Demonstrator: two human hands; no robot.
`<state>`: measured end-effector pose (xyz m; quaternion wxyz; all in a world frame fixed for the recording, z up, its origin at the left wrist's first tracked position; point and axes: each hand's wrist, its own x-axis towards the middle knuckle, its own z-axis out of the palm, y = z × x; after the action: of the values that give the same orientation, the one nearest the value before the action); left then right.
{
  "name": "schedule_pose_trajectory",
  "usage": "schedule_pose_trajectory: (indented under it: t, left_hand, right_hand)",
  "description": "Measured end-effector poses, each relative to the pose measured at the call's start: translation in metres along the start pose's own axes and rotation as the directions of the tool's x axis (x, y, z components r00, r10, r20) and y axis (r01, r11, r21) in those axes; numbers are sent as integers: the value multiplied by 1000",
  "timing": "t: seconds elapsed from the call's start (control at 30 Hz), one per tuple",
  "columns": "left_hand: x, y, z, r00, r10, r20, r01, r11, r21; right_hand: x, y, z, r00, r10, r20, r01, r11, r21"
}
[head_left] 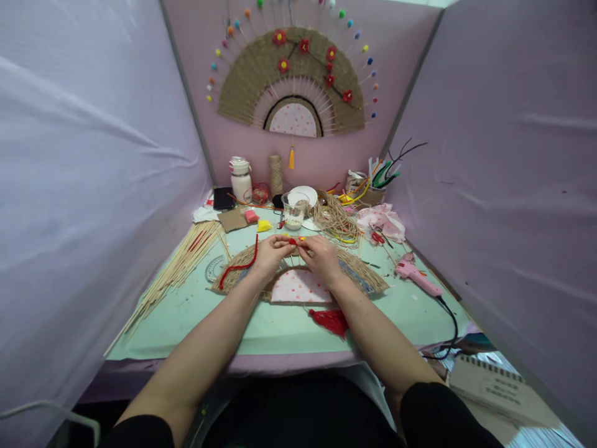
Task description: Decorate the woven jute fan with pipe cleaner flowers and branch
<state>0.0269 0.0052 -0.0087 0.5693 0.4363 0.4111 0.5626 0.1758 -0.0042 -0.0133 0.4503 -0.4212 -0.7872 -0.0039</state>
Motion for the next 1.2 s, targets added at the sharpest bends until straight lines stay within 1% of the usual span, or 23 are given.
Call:
schedule_pose_trajectory:
  t: [0.1, 0.2, 0.3, 0.4, 0.5, 0.6, 0.7, 0.77, 0.83, 0.87, 0.9, 0.93, 1.0, 1.07, 1.13, 1.2]
  left_hand:
    - [0, 0, 0, 1000, 9, 5, -9, 1000, 22]
    - [1, 0, 1, 999, 35, -12, -35, 998, 44]
    - [0, 0, 2, 994, 103, -41, -99, 990, 97]
    - [-1, -1, 2, 987, 158, -32, -152, 976, 154]
    - [-1, -2, 2, 987, 161, -20, -156, 974, 164]
    - [-1, -2, 1, 990, 141, 3, -139, 978, 158]
    - [-1, -1, 0, 991, 131, 22, -133, 979, 155]
    - [-1, -1, 0, 989, 147, 29, -149, 974, 168]
    - [-1, -1, 1, 982, 186, 31, -188, 963, 196]
    - [-2, -1, 1, 976, 216, 28, -217, 951, 221]
    - [-2, -1, 1, 967, 255, 26, -252, 932, 259]
    - [-3, 0, 2, 953, 301, 26, -294, 905, 307]
    - [-5, 1, 2, 917, 395, 44, -375, 824, 425]
    - [-9, 3, 2, 884, 460, 81, -431, 735, 523]
    - [-12, 4, 3, 865, 488, 119, -460, 676, 576]
    - [-15, 5, 4, 854, 497, 151, -481, 647, 592]
  right_hand:
    - [0, -1, 1, 1000, 15, -25, -14, 1000, 12]
    - [1, -1, 2, 998, 43, -47, -39, 996, 82]
    - [1, 0, 4, 992, 111, -57, -99, 979, 180]
    - [1, 2, 6, 989, 141, -43, -128, 967, 222]
    - [1, 3, 6, 992, 121, -44, -110, 972, 206]
    - [0, 3, 5, 993, 107, -44, -97, 979, 181]
    - [0, 3, 3, 994, 108, -31, -100, 976, 195]
    - [1, 2, 2, 992, 126, -14, -120, 967, 226]
    - [2, 0, 2, 982, 189, 5, -182, 938, 297]
    - [2, -1, 3, 971, 237, 23, -229, 906, 356]
    - [2, -1, 4, 955, 292, 47, -283, 856, 434]
    - [3, -2, 5, 934, 346, 83, -337, 785, 519]
    - [3, -2, 7, 887, 422, 190, -433, 609, 665]
    - [3, -1, 8, 841, 458, 286, -498, 452, 740]
    - [3, 0, 10, 806, 491, 331, -533, 359, 766]
    - [3, 0, 11, 782, 529, 330, -540, 309, 783]
